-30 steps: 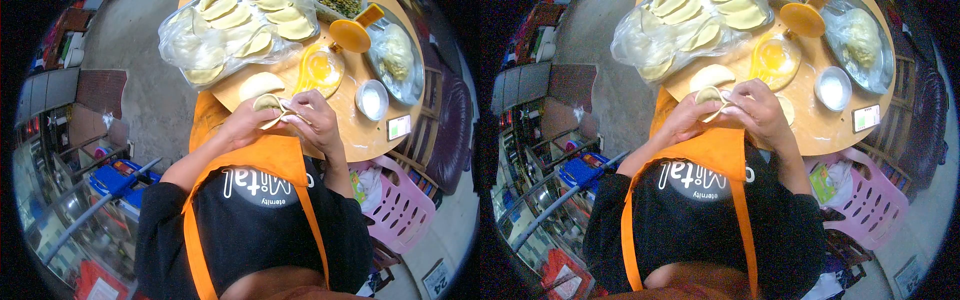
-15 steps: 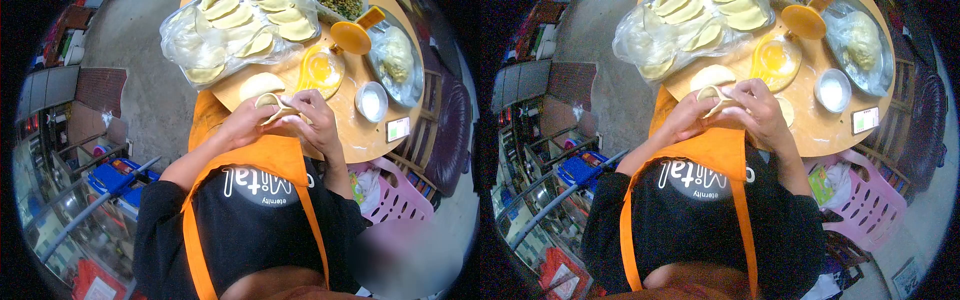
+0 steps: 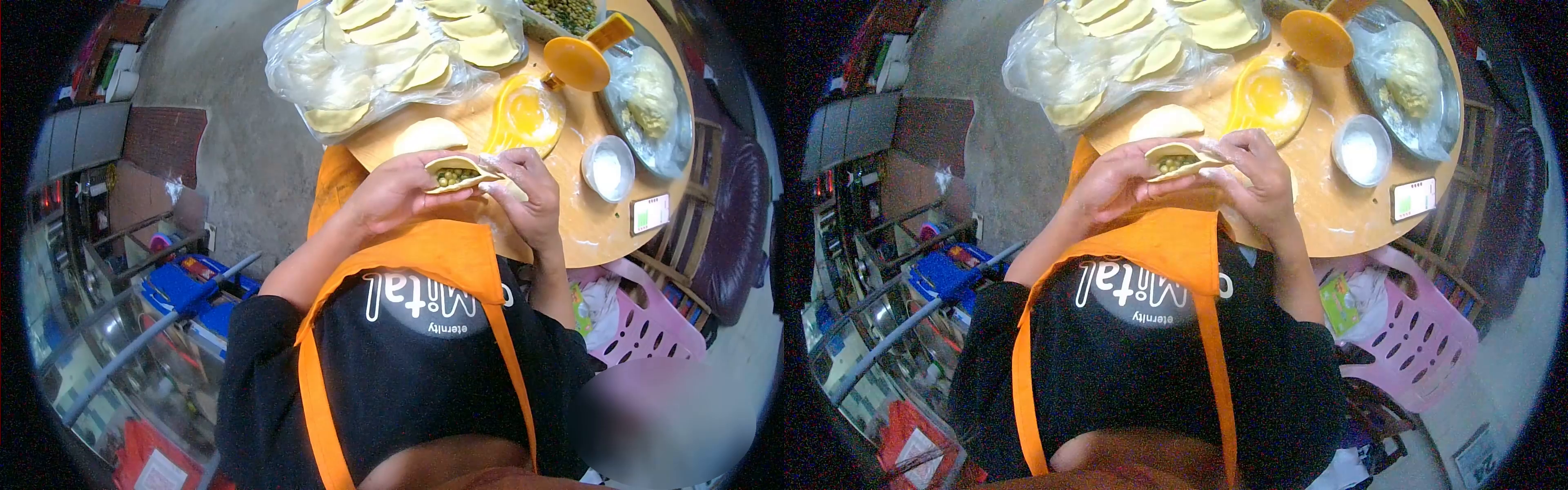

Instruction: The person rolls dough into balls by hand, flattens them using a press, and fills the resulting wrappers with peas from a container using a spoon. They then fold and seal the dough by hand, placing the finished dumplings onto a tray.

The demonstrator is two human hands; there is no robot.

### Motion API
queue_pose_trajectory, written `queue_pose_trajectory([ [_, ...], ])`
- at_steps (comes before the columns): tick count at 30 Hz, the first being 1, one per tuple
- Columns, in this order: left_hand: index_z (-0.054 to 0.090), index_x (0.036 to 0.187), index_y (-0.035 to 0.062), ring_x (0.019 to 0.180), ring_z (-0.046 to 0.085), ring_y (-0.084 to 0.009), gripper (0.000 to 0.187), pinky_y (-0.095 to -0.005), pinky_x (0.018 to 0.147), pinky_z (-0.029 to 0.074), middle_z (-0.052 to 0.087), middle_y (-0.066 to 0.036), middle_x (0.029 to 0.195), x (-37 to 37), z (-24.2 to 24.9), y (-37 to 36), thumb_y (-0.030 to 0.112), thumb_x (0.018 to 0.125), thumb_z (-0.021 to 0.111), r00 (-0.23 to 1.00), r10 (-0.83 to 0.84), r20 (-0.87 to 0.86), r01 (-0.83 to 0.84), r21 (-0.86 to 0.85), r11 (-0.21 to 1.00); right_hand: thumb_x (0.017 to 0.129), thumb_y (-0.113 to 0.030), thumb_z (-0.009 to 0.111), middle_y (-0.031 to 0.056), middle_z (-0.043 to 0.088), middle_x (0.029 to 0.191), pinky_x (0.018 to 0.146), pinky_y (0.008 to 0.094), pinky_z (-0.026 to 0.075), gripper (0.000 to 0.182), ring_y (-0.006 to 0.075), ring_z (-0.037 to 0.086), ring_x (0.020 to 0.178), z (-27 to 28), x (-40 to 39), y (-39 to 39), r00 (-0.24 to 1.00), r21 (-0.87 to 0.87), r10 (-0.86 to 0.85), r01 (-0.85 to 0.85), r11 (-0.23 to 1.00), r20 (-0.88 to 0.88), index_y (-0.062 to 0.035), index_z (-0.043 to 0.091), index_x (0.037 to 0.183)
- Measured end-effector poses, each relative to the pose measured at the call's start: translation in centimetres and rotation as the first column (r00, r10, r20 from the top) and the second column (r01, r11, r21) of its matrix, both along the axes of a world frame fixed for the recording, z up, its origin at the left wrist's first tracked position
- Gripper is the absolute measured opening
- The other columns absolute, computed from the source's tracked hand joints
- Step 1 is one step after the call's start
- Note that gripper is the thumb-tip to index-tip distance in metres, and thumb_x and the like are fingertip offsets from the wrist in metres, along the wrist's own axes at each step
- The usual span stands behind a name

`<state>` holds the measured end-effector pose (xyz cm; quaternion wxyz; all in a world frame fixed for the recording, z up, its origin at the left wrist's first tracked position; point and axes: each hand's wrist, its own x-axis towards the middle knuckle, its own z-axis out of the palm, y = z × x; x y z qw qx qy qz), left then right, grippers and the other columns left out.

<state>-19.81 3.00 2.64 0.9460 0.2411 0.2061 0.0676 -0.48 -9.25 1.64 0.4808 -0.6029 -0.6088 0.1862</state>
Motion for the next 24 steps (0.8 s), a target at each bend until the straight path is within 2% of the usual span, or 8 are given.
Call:
queue_pose_trajectory([
  [2, 0.034, 0.146, -0.0066, 0.117, 0.061, -0.0252, 0.061, -0.0242, 0.09, 0.053, 0.053, -0.021, 0.136, 0.0, -1.0, -0.2, 0.002, 0.087, 0.048, 1.0, -0.001, -0.002, 0.002, 0.042, 0.999, 0.073, -0.001, 0.076, 0.011, 0.063, 0.091, 0.074, 0.0331, 0.05, 0.03, 0.0256, 0.062, 0.085, 0.1, 0.0, 0.1, 1.0, 0.011, 0.003, -0.003, 1.0, 0.029, -0.0017, 0.071, 0.103],
  [10, 0.046, 0.137, -0.0046, 0.12, 0.057, -0.0242, 0.043, -0.0333, 0.107, 0.046, 0.052, -0.016, 0.138, -0.7, -2.0, -1.0, 0.0, 0.094, 0.05, 0.997, 0.027, -0.077, -0.025, 0.024, 0.999, 0.071, -0.001, 0.076, 0.0123, 0.064, 0.093, 0.073, 0.0366, 0.052, 0.024, 0.0289, 0.063, 0.087, -1.2, 0.9, -0.4, 0.975, 0.096, 0.063, -0.085, 0.992, 0.215, -0.0041, 0.071, 0.094],
  [11, 0.055, 0.131, -0.0008, 0.12, 0.057, -0.0218, 0.037, -0.0328, 0.106, 0.045, 0.056, -0.011, 0.135, -0.4, -0.1, -1.1, 0.007, 0.095, 0.057, 0.974, -0.049, -0.223, 0.125, 0.341, 0.932, 0.073, -0.003, 0.074, 0.0116, 0.065, 0.092, 0.072, 0.0384, 0.051, 0.023, 0.0292, 0.062, 0.084, -1.6, 0.9, -0.3, 0.974, 0.14, 0.065, -0.097, 0.985, 0.216, -0.0069, 0.072, 0.095],
  [13, 0.063, 0.124, 0.0049, 0.124, 0.053, -0.0248, 0.03, -0.0356, 0.106, 0.044, 0.061, -0.007, 0.13, -0.5, -0.6, -0.5, 0.015, 0.096, 0.06, 0.989, -0.082, -0.121, 0.142, 0.928, 0.344, 0.074, -0.004, 0.073, 0.0099, 0.067, 0.088, 0.069, 0.0393, 0.049, 0.021, 0.0289, 0.061, 0.08, -2.6, 1.1, 0.3, 0.976, 0.241, 0.069, -0.119, 0.963, 0.209, -0.0108, 0.074, 0.094],
  [15, 0.06, 0.125, 0.0013, 0.124, 0.054, -0.0247, 0.031, -0.0347, 0.107, 0.044, 0.057, -0.008, 0.135, -0.2, -1.0, -0.5, 0.013, 0.097, 0.057, 1.0, -0.003, -0.019, 0.005, 0.101, 0.995, 0.076, -0.005, 0.075, 0.0076, 0.066, 0.085, 0.071, 0.0367, 0.048, 0.015, 0.026, 0.06, 0.078, 0.2, 0.5, 0.7, 0.992, 0.118, 0.041, -0.054, 0.992, 0.116, -0.0078, 0.074, 0.09],
  [17, 0.048, 0.131, -0.009, 0.122, 0.055, -0.0225, 0.038, -0.0315, 0.108, 0.044, 0.054, -0.015, 0.133, 0.3, 0.9, 0.1, 0.002, 0.096, 0.05, 0.985, -0.065, -0.163, 0.123, 0.381, 0.916, 0.077, -0.006, 0.075, 0.0072, 0.066, 0.084, 0.07, 0.0355, 0.048, 0.013, 0.0257, 0.06, 0.079, 1.0, 0.4, 1.1, 0.995, 0.139, 0.045, -0.057, 0.989, 0.086, -0.0065, 0.074, 0.09],
  [18, 0.046, 0.132, -0.0109, 0.121, 0.055, -0.0229, 0.038, -0.0304, 0.108, 0.044, 0.054, -0.017, 0.132, 0.6, 2.6, -0.2, -0.001, 0.095, 0.048, 0.983, -0.048, -0.178, 0.073, 0.133, 0.988, 0.077, -0.006, 0.075, 0.0072, 0.065, 0.084, 0.07, 0.0353, 0.048, 0.013, 0.0258, 0.06, 0.079, 1.5, 0.3, 1.1, 0.995, 0.139, 0.05, -0.061, 0.988, 0.081, -0.0061, 0.073, 0.09],
  [24, 0.054, 0.131, -0.0026, 0.099, 0.062, -0.0107, 0.036, -0.0204, 0.076, 0.051, 0.064, -0.008, 0.114, 0.4, 0.7, -0.7, 0.006, 0.095, 0.054, 0.995, -0.005, -0.097, 0.024, 0.2, 0.98, 0.078, -0.007, 0.075, 0.0082, 0.064, 0.09, 0.071, 0.0345, 0.049, 0.018, 0.0263, 0.061, 0.081, 1.5, 0.2, 0.8, 0.994, 0.135, 0.071, -0.082, 0.987, 0.082, -0.0053, 0.072, 0.096],
])
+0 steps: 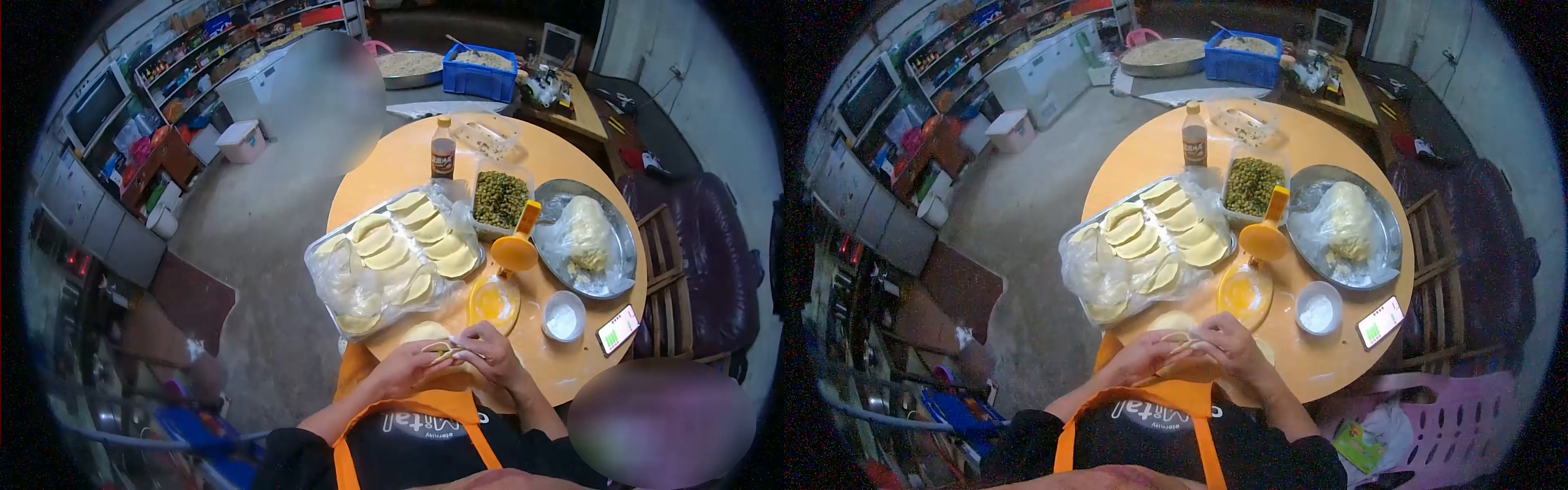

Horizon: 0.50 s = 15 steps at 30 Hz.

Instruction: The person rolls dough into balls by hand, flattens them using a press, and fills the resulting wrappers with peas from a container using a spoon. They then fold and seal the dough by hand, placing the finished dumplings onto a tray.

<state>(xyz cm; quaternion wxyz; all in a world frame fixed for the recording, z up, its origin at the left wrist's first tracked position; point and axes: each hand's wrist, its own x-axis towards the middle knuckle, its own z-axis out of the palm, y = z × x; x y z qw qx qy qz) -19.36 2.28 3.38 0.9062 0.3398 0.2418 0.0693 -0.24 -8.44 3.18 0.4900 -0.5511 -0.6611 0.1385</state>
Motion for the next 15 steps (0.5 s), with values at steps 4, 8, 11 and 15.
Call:
queue_pose_trajectory([
  [4, 0.051, 0.132, -0.005, 0.102, 0.06, -0.0147, 0.038, -0.0239, 0.086, 0.048, 0.06, -0.01, 0.117, -0.1, -0.4, -0.3, 0.002, 0.094, 0.051, 1.0, -0.013, 0.017, 0.013, -0.033, 0.999, 0.078, -0.002, 0.074, 0.0097, 0.063, 0.09, 0.071, 0.0336, 0.049, 0.025, 0.0245, 0.06, 0.083, 0.4, 0.2, 0.0, 0.993, 0.019, 0.072, -0.074, 0.997, 0.097, -0.0045, 0.073, 0.104],
  [8, 0.042, 0.135, -0.0099, 0.122, 0.055, -0.0239, 0.044, -0.0303, 0.11, 0.042, 0.052, -0.017, 0.133, -0.1, 0.5, -0.4, -0.007, 0.091, 0.043, 1.0, -0.004, -0.022, 0.002, -0.085, 0.996, 0.078, -0.006, 0.074, 0.0097, 0.063, 0.09, 0.071, 0.0356, 0.049, 0.025, 0.0258, 0.06, 0.082, -0.3, 0.5, 0.1, 0.99, 0.023, 0.082, -0.086, 0.996, 0.117, -0.0069, 0.073, 0.103],
  [11, 0.043, 0.134, -0.008, 0.122, 0.055, -0.0249, 0.043, -0.033, 0.11, 0.043, 0.052, -0.017, 0.133, 0.0, 1.7, -0.4, -0.007, 0.091, 0.044, 0.998, -0.002, -0.068, -0.002, -0.058, 0.998, 0.077, -0.007, 0.074, 0.0097, 0.063, 0.089, 0.071, 0.0367, 0.049, 0.024, 0.0269, 0.06, 0.079, -0.2, 0.4, 0.3, 0.987, 0.052, 0.06, -0.069, 0.996, 0.148, -0.0076, 0.073, 0.101],
  [15, 0.052, 0.136, 0.0017, 0.092, 0.069, -0.0151, 0.043, -0.0223, 0.066, 0.054, 0.068, -0.012, 0.114, 0.1, -1.2, -0.7, 0.001, 0.093, 0.054, 0.991, 0.101, -0.087, -0.115, -0.18, 0.977, 0.076, -0.004, 0.074, 0.01, 0.064, 0.086, 0.068, 0.0366, 0.048, 0.022, 0.0272, 0.059, 0.077, -1.1, 0.9, 0.3, 0.982, 0.058, 0.084, -0.095, 0.994, 0.169, -0.0058, 0.072, 0.098],
])
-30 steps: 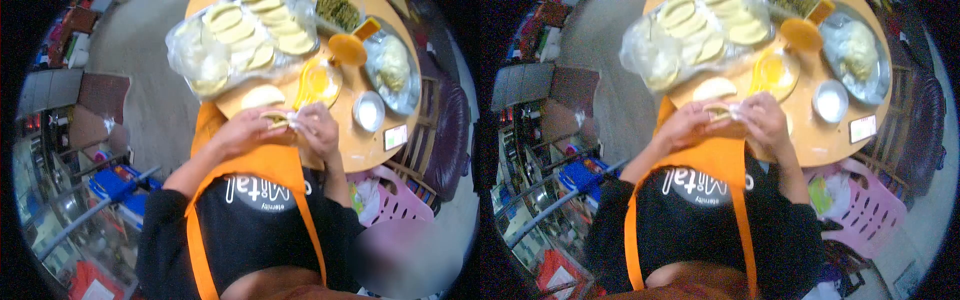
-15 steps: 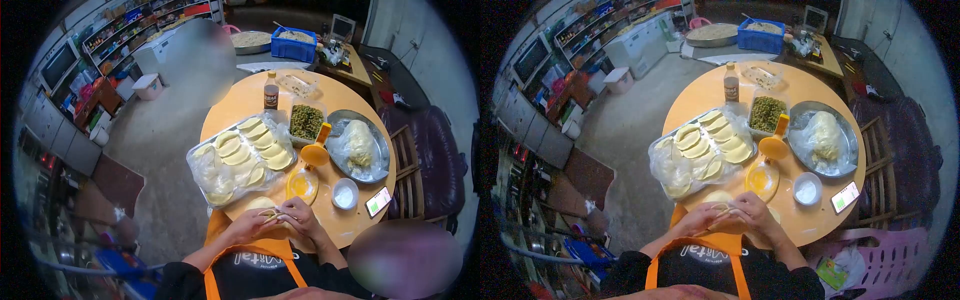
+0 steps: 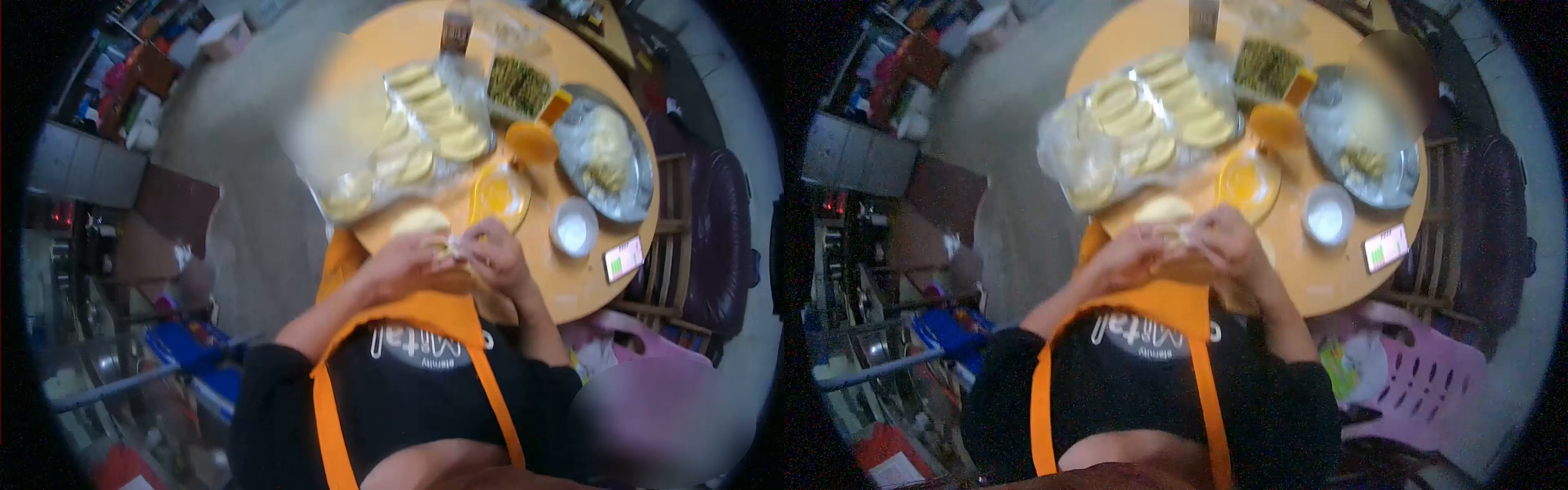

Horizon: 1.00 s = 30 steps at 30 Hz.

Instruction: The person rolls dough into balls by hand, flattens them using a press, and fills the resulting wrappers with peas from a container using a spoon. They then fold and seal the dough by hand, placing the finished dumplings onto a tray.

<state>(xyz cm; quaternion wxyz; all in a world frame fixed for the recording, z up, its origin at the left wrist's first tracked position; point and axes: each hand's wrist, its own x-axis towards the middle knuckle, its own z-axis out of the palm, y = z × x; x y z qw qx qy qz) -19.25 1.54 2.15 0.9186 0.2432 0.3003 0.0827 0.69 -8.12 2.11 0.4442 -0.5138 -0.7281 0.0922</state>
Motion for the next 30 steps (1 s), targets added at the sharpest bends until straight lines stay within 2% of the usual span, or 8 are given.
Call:
queue_pose_trajectory([
  [1, 0.053, 0.134, 0.0015, 0.095, 0.069, -0.0153, 0.041, -0.0207, 0.064, 0.053, 0.067, -0.012, 0.116, 0.0, -0.4, -0.2, 0.001, 0.093, 0.055, 1.0, 0.023, -0.01, -0.023, 0.026, 0.999, 0.075, -0.004, 0.074, 0.0099, 0.064, 0.085, 0.068, 0.0366, 0.047, 0.021, 0.027, 0.059, 0.077, 0.3, -0.3, 0.0, 1.0, 0.008, -0.004, 0.004, 1.0, 0.004, -0.0053, 0.072, 0.096],
  [3, 0.053, 0.133, -0.0012, 0.101, 0.067, -0.016, 0.039, -0.0183, 0.069, 0.051, 0.067, -0.01, 0.117, -0.2, 0.4, -0.2, 0.001, 0.095, 0.053, 1.0, -0.002, -0.003, 0.002, 0.096, 0.995, 0.075, -0.002, 0.074, 0.0094, 0.064, 0.084, 0.068, 0.0357, 0.047, 0.019, 0.0267, 0.06, 0.077, 1.2, -1.1, -0.2, 0.996, -0.047, -0.061, 0.058, 0.997, -0.062, -0.0045, 0.072, 0.093],
  [5, 0.04, 0.138, -0.0101, 0.115, 0.061, -0.0255, 0.046, -0.0312, 0.102, 0.049, 0.057, -0.018, 0.129, -0.2, 1.0, 0.1, -0.005, 0.093, 0.048, 0.992, -0.09, 0.084, 0.084, 0.072, 0.994, 0.074, -0.001, 0.074, 0.009, 0.063, 0.084, 0.069, 0.0351, 0.047, 0.018, 0.0267, 0.06, 0.078, 1.3, -1.7, -0.5, 0.993, -0.063, -0.071, 0.066, 0.996, -0.09, -0.004, 0.072, 0.092],
  [14, 0.051, 0.125, -0.0117, 0.114, 0.06, -0.0238, 0.034, -0.0325, 0.105, 0.048, 0.058, -0.017, 0.125, -0.3, -0.1, -0.4, -0.004, 0.093, 0.043, 1.0, 0.009, 0.02, -0.01, 0.049, 0.999, 0.074, -0.004, 0.075, 0.0092, 0.063, 0.086, 0.071, 0.0351, 0.049, 0.023, 0.0266, 0.061, 0.08, 2.2, -1.7, -0.1, 0.999, -0.132, -0.027, 0.023, 0.991, -0.03, -0.0037, 0.07, 0.096],
  [17, 0.052, 0.124, -0.0119, 0.115, 0.06, -0.0231, 0.034, -0.0329, 0.105, 0.047, 0.058, -0.018, 0.126, -0.3, 0.1, 0.0, -0.004, 0.092, 0.043, 0.997, -0.066, 0.048, 0.063, 0.074, 0.995, 0.074, -0.004, 0.075, 0.0093, 0.063, 0.086, 0.071, 0.0359, 0.049, 0.023, 0.0268, 0.061, 0.079, 2.0, -1.5, 0.1, 1.0, -0.121, -0.004, 0.007, 0.993, 0.019, -0.0037, 0.07, 0.096],
  [22, 0.054, 0.122, -0.0122, 0.114, 0.06, -0.0234, 0.035, -0.0327, 0.104, 0.048, 0.058, -0.018, 0.125, -0.4, 0.5, 0.4, -0.004, 0.09, 0.044, 0.994, -0.073, 0.084, 0.07, 0.039, 0.997, 0.074, -0.003, 0.074, 0.0093, 0.063, 0.086, 0.071, 0.0368, 0.049, 0.021, 0.027, 0.061, 0.079, 1.6, -1.4, 0.5, 0.999, -0.101, 0.018, -0.012, 0.995, 0.05, -0.0037, 0.07, 0.095],
  [25, 0.055, 0.122, -0.0099, 0.113, 0.06, -0.0232, 0.033, -0.0327, 0.103, 0.049, 0.059, -0.017, 0.123, -0.6, 0.0, 0.5, -0.001, 0.092, 0.045, 0.993, -0.068, 0.1, 0.064, 0.042, 0.997, 0.074, -0.003, 0.074, 0.0089, 0.063, 0.085, 0.07, 0.037, 0.049, 0.02, 0.027, 0.061, 0.079, 1.7, -1.7, 0.7, 0.999, -0.111, 0.011, -0.006, 0.994, 0.044, -0.0036, 0.069, 0.093],
  [30, 0.053, 0.122, -0.0021, 0.113, 0.06, -0.0244, 0.028, -0.0372, 0.102, 0.05, 0.058, -0.015, 0.121, -0.6, -0.9, 0.1, 0.014, 0.1, 0.046, 0.983, 0.09, 0.159, -0.078, -0.077, 0.994, 0.073, -0.003, 0.074, 0.008, 0.062, 0.084, 0.069, 0.0372, 0.048, 0.019, 0.0272, 0.061, 0.078, 2.9, -2.2, 1.4, 0.994, -0.101, 0.064, -0.055, 0.993, 0.089, -0.0037, 0.067, 0.091],
])
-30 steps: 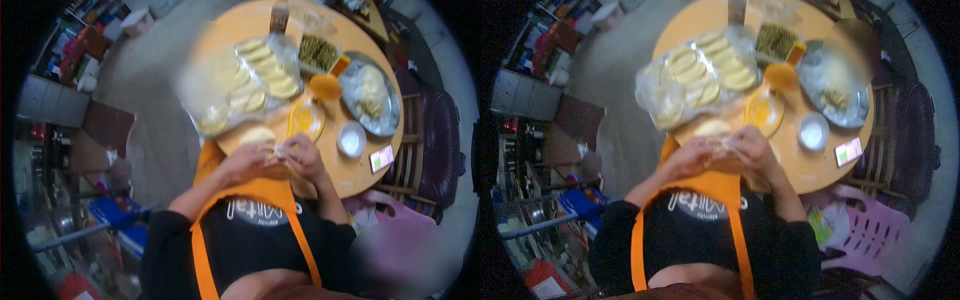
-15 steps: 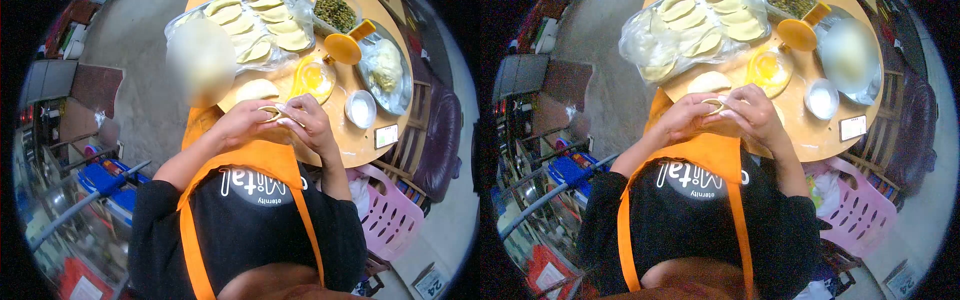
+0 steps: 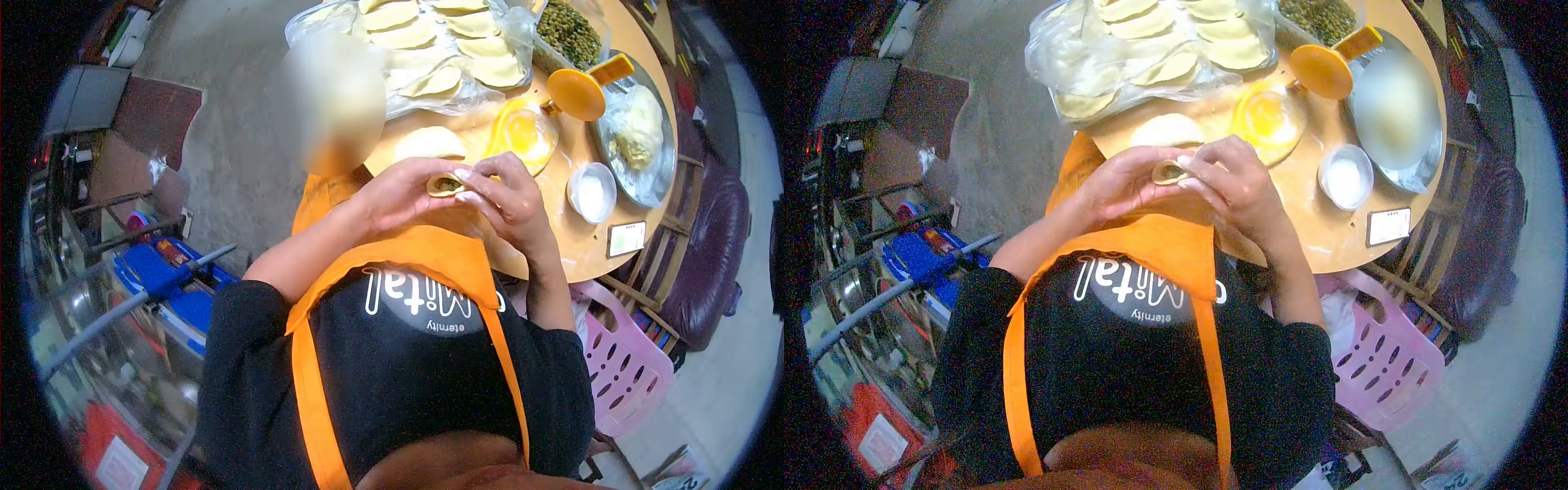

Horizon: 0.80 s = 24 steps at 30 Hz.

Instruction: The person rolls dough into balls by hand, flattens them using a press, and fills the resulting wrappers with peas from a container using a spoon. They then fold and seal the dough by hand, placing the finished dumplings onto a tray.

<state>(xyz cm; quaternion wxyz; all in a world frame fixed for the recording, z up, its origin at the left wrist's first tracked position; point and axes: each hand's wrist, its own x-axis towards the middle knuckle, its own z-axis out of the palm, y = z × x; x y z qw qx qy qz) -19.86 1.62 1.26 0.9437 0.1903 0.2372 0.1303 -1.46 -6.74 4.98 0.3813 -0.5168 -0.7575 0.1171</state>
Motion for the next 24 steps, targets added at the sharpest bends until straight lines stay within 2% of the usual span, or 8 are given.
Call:
queue_pose_trajectory([
  [2, 0.05, 0.125, 0.0017, 0.114, 0.059, -0.0252, 0.029, -0.0395, 0.101, 0.051, 0.058, -0.015, 0.122, -0.3, -0.5, -0.1, 0.021, 0.103, 0.046, 0.999, 0.021, 0.04, -0.02, -0.017, 1.0, 0.073, -0.003, 0.074, 0.0079, 0.062, 0.084, 0.069, 0.0375, 0.049, 0.019, 0.0269, 0.061, 0.078, -0.1, 0.2, 0.1, 0.999, -0.003, 0.031, -0.031, 1.0, 0.025, -0.0041, 0.067, 0.091],
  [8, 0.045, 0.124, 0.008, 0.114, 0.058, -0.0258, 0.027, -0.0416, 0.099, 0.051, 0.056, -0.015, 0.124, -0.1, -0.8, 0.2, 0.028, 0.105, 0.042, 0.991, 0.044, 0.128, -0.031, -0.102, 0.994, 0.073, -0.004, 0.074, 0.0074, 0.062, 0.084, 0.068, 0.0372, 0.048, 0.02, 0.0265, 0.06, 0.078, -0.2, -0.1, 0.4, 0.998, -0.005, 0.032, -0.032, 0.999, 0.044, -0.0046, 0.067, 0.092],
  [11, 0.046, 0.12, 0.0078, 0.114, 0.058, -0.0262, 0.025, -0.042, 0.099, 0.052, 0.056, -0.016, 0.123, -0.3, -1.0, 0.4, 0.028, 0.106, 0.041, 0.987, 0.081, 0.139, -0.063, -0.129, 0.99, 0.073, -0.005, 0.073, 0.0071, 0.062, 0.087, 0.069, 0.0369, 0.048, 0.022, 0.0262, 0.06, 0.08, 0.5, -0.6, 0.8, 0.998, -0.021, 0.023, -0.022, 1.0, 0.065, -0.0047, 0.066, 0.094],
  [18, 0.046, 0.125, 0.006, 0.114, 0.058, -0.0253, 0.035, -0.0407, 0.098, 0.052, 0.055, -0.015, 0.124, -0.4, -1.2, 0.5, 0.034, 0.106, 0.039, 0.982, 0.049, 0.184, -0.03, -0.105, 0.994, 0.073, -0.005, 0.071, 0.007, 0.063, 0.09, 0.071, 0.0379, 0.048, 0.025, 0.0268, 0.06, 0.083, 0.4, -0.8, 1.2, 0.979, -0.024, 0.117, -0.114, 0.993, 0.168, -0.0049, 0.067, 0.098],
  [24, 0.047, 0.128, 0.0019, 0.114, 0.058, -0.0233, 0.042, -0.0392, 0.098, 0.052, 0.055, -0.015, 0.126, -0.3, -1.0, 0.2, 0.036, 0.106, 0.037, 0.973, 0.067, 0.221, -0.043, -0.113, 0.993, 0.074, -0.007, 0.07, 0.0077, 0.064, 0.096, 0.071, 0.0382, 0.048, 0.023, 0.0275, 0.06, 0.084, 0.3, -1.2, 1.3, 0.985, -0.002, 0.059, -0.059, 0.998, 0.165, -0.0039, 0.064, 0.097],
])
